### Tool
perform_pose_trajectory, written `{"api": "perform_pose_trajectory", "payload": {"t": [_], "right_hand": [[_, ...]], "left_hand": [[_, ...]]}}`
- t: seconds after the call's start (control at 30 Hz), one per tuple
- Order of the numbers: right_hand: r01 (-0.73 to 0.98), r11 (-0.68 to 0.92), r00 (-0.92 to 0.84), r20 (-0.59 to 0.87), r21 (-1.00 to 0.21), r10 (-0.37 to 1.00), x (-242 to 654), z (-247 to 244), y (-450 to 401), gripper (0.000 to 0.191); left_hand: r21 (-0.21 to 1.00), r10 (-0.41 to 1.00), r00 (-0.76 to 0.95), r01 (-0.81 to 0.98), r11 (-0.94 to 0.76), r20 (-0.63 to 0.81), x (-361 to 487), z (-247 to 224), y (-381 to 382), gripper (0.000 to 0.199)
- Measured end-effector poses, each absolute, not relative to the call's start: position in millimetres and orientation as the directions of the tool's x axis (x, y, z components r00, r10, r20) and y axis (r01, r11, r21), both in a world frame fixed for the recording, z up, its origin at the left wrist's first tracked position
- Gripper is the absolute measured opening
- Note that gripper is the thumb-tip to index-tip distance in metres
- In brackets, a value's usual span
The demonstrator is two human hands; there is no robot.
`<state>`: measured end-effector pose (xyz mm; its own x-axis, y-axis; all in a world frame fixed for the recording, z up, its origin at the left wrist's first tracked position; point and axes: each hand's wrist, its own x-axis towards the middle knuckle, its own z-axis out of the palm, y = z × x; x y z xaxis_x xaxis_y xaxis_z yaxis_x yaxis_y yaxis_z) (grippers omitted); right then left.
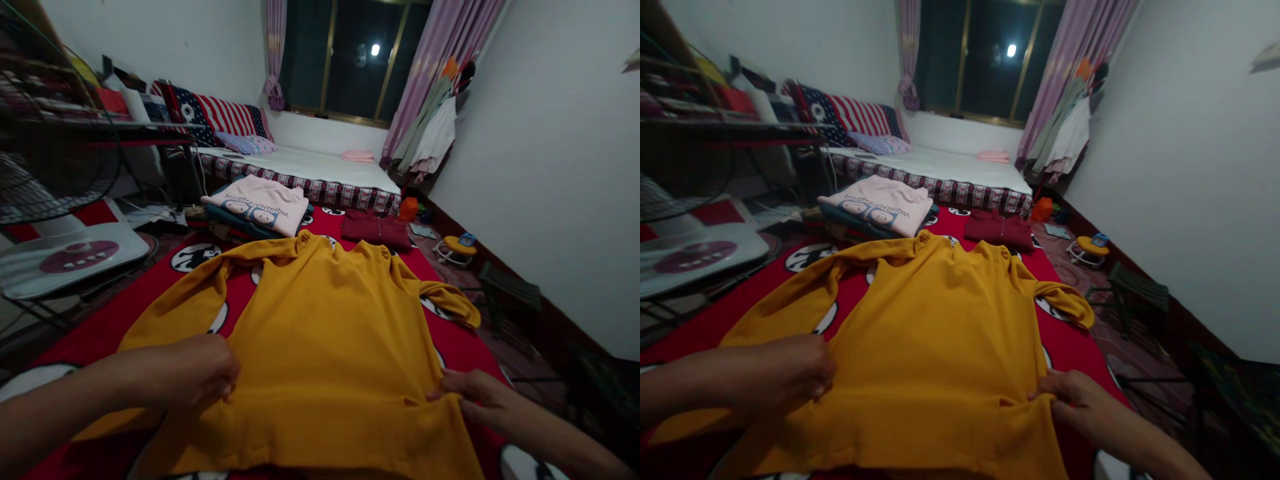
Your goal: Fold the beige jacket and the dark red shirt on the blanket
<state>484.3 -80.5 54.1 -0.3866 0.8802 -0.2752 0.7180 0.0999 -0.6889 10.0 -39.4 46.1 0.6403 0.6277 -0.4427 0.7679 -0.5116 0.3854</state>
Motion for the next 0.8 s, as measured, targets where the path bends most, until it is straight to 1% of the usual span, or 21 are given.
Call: {"api": "perform_pose_trajectory", "payload": {"t": [0.03,0.07,0.1,0.17,0.2,0.27,0.3,0.37,0.4,0.47,0.53,0.57,0.63,0.67,0.7,0.73,0.8], "right_hand": [[0.749,0.074,-0.384,-0.339,-0.659,0.859,484.6,61.4,-79.7,0.023],[0.769,0.051,-0.391,-0.404,-0.638,0.827,486.0,69.0,-77.1,0.021],[0.774,0.034,-0.406,-0.455,-0.632,0.793,488.0,76.2,-71.8,0.024],[0.743,0.010,-0.443,-0.482,-0.669,0.756,491.3,85.8,-51.4,0.032],[0.713,0.005,-0.456,-0.458,-0.701,0.763,491.4,87.1,-36.1,0.033],[0.646,0.013,-0.406,-0.329,-0.763,0.853,486.6,82.2,2.7,0.033],[0.619,0.027,-0.327,-0.227,-0.785,0.917,481.7,76.8,24.6,0.032],[0.603,0.016,-0.078,-0.039,-0.798,0.996,468.5,62.9,68.3,0.033],[0.596,-0.009,0.047,0.023,-0.803,0.999,460.9,55.5,88.7,0.034],[0.528,-0.037,0.215,0.092,-0.848,0.972,446.4,41.5,124.3,0.040],[0.462,-0.033,0.327,0.136,-0.887,0.935,434.7,28.4,152.6,0.053],[0.455,-0.028,0.358,0.154,-0.890,0.921,430.6,22.0,164.3,0.061],[0.520,-0.027,0.367,0.194,-0.854,0.910,425.9,9.6,183.4,0.079],[0.581,-0.031,0.353,0.218,-0.813,0.910,425.3,4.0,190.9,0.084],[0.644,-0.036,0.336,0.240,-0.765,0.911,425.8,-0.9,197.1,0.084],[0.696,-0.043,0.321,0.257,-0.716,0.911,427.3,-5.0,201.9,0.078],[0.762,-0.071,0.324,0.283,-0.644,0.903,433.0,-9.9,208.0,0.051]], "left_hand": [[0.410,0.598,0.648,0.761,-0.502,-0.471,13.0,51.8,-37.2,0.020],[0.436,0.565,0.650,0.760,-0.482,-0.507,16.7,58.9,-33.5,0.019],[0.454,0.538,0.647,0.763,-0.461,-0.540,21.4,66.9,-28.1,0.018],[0.453,0.535,0.645,0.764,-0.459,-0.545,34.5,82.2,-10.4,0.016],[0.443,0.568,0.652,0.758,-0.479,-0.502,42.9,87.6,2.5,0.017],[0.403,0.670,0.671,0.735,-0.546,-0.317,62.6,90.9,35.9,0.023],[0.386,0.718,0.664,0.731,-0.563,-0.209,73.3,88.3,55.8,0.025],[0.355,0.792,0.610,0.735,-0.577,0.026,94.4,76.5,99.0,0.031],[0.337,0.830,0.541,0.763,-0.552,0.134,104.1,68.6,120.8,0.033],[0.329,0.879,0.406,0.818,-0.471,0.250,120.8,52.6,161.0,0.042],[0.354,0.928,0.264,0.868,-0.348,0.264,133.5,39.3,193.2,0.055],[0.367,0.944,0.210,0.882,-0.295,0.253,138.4,34.0,205.6,0.062],[0.383,0.965,0.143,0.897,-0.220,0.219,145.6,25.6,223.2,0.073],[0.390,0.972,0.117,0.901,-0.189,0.203,147.8,22.2,228.8,0.074],[0.395,0.978,0.093,0.904,-0.162,0.188,148.9,19.2,232.6,0.071],[0.400,0.981,0.071,0.906,-0.139,0.179,148.9,16.5,235.0,0.063],[0.407,0.981,0.026,0.908,-0.104,0.192,145.3,11.8,236.4,0.041]]}}
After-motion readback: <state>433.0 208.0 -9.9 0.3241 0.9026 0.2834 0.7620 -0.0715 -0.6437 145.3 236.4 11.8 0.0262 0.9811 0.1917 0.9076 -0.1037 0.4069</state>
